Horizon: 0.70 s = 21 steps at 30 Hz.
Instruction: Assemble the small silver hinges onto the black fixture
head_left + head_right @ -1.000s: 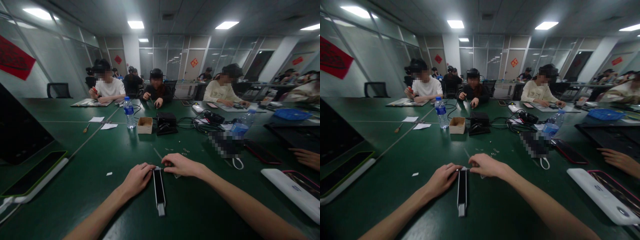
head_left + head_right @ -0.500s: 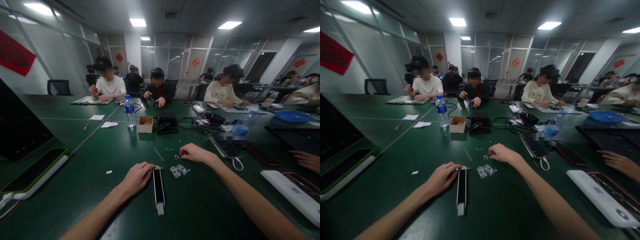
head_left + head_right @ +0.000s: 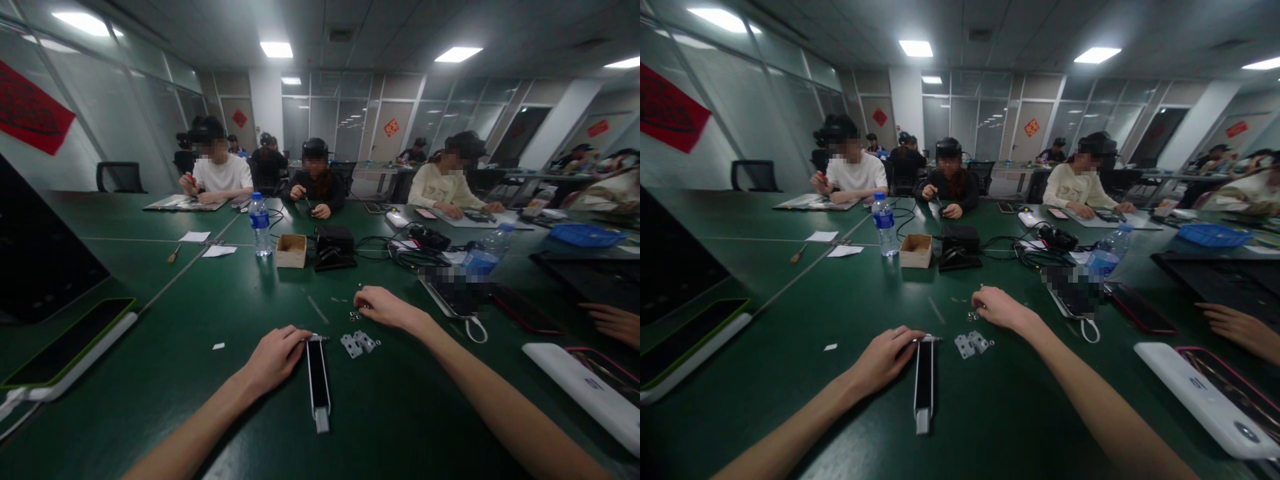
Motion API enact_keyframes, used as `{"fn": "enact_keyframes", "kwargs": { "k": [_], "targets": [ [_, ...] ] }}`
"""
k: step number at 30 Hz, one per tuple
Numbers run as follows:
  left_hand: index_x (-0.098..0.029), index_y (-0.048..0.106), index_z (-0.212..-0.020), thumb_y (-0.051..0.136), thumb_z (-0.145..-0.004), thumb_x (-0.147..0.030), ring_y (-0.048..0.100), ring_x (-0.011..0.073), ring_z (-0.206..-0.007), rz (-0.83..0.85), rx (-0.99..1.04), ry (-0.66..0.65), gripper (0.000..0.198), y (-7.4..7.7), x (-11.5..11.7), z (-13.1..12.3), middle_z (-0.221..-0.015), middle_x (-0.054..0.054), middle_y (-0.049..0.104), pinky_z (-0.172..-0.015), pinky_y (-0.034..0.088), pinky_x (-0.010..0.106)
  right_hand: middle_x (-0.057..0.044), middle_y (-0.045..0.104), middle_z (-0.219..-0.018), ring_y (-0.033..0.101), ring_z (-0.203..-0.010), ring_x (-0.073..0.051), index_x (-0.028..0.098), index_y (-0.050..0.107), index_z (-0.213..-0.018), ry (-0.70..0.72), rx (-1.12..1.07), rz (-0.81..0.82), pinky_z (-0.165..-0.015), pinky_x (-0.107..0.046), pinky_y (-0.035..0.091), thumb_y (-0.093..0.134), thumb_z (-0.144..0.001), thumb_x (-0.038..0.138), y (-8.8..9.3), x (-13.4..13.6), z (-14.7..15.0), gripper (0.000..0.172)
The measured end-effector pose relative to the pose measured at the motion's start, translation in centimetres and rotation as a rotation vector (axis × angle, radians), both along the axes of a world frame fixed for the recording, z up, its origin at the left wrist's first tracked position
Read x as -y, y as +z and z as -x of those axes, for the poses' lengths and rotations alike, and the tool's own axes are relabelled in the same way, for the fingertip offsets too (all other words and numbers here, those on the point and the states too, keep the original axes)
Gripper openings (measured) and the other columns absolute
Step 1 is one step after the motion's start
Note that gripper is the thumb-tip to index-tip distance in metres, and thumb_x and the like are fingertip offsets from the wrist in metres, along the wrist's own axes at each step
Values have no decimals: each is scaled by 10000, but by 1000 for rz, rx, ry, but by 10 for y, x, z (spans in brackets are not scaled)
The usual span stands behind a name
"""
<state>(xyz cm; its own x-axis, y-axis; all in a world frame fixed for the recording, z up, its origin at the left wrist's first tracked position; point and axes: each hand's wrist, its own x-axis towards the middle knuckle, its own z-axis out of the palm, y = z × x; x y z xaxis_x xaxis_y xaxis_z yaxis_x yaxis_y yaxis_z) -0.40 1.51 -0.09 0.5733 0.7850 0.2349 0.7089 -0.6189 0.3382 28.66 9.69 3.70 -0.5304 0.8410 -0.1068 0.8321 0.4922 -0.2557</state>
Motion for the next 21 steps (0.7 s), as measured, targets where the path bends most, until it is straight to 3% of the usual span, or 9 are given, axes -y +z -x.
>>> {"fn": "enact_keyframes", "kwargs": {
  "k": [7,14,21],
  "targets": [
    [-238,548,-1166,378,-936,-210,589,158,-823,7,17,-5,287,-4,-1,1,-999,39,624,-757,466,273,-83,625,-969,589,-890,-206,164,655,-941,6,-4,55,-760,-292,439,511,-854,214,-7,0,4,176],
    [-228,556,-1157,373,-937,-207,593,160,-828,1,4,-7,287,-2,-2,0,-998,44,627,-761,466,269,-75,638,-884,588,-759,-171,145,636,-833,-55,-2,81,-640,-255,428,554,-780,184,-2,1,4,105],
    [-221,565,-1142,375,-937,-212,594,157,-815,-14,2,1,280,-3,-1,-1,-972,41,632,-761,466,270,-20,622,-784,555,-646,-112,140,615,-831,47,-316,150,-573,-212,426,539,-770,194,4,25,33,111]
  ]
}}
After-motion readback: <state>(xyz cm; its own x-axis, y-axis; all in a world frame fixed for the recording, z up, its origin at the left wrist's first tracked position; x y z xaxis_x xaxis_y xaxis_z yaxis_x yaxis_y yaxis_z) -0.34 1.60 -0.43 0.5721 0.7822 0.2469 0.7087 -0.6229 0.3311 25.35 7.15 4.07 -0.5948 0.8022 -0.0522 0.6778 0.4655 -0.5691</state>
